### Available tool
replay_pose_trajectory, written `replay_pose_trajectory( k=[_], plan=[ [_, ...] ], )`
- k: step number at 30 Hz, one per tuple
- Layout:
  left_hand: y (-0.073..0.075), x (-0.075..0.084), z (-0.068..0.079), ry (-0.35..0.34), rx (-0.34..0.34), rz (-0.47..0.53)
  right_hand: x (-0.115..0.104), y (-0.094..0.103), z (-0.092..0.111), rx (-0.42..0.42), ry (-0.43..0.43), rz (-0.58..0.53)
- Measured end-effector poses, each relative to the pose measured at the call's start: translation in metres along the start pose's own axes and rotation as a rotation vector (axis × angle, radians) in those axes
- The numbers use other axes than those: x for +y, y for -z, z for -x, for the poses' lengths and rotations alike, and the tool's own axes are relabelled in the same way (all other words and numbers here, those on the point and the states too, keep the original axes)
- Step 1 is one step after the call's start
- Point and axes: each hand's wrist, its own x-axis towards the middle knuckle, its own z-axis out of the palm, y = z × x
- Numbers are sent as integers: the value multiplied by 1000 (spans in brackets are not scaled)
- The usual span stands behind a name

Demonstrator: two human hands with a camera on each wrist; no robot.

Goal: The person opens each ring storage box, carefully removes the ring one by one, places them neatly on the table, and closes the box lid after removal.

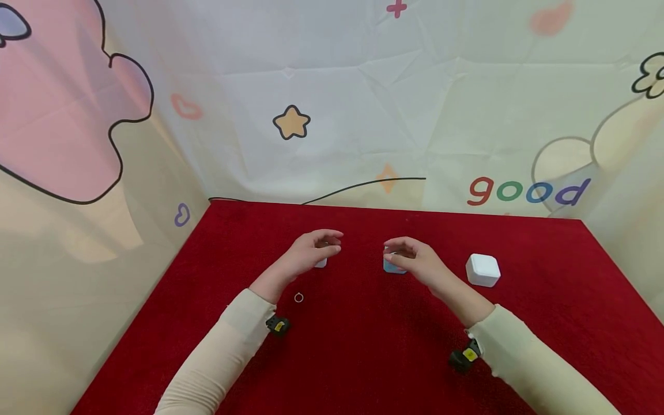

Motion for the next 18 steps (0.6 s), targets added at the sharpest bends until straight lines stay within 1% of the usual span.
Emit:
replay_pose_trajectory(
  k=[5,10,14,18],
  plan=[
    [-12,2,-7,-4,12,-5,-1,12,4,47,12,57],
    [-25,4,-14,-18,17,36,0,23,7,89,1,100],
    [-35,3,-19,-37,24,52,2,30,9,101,-22,108],
    [-44,2,-26,-52,28,47,5,35,11,100,-29,114]
  ],
)
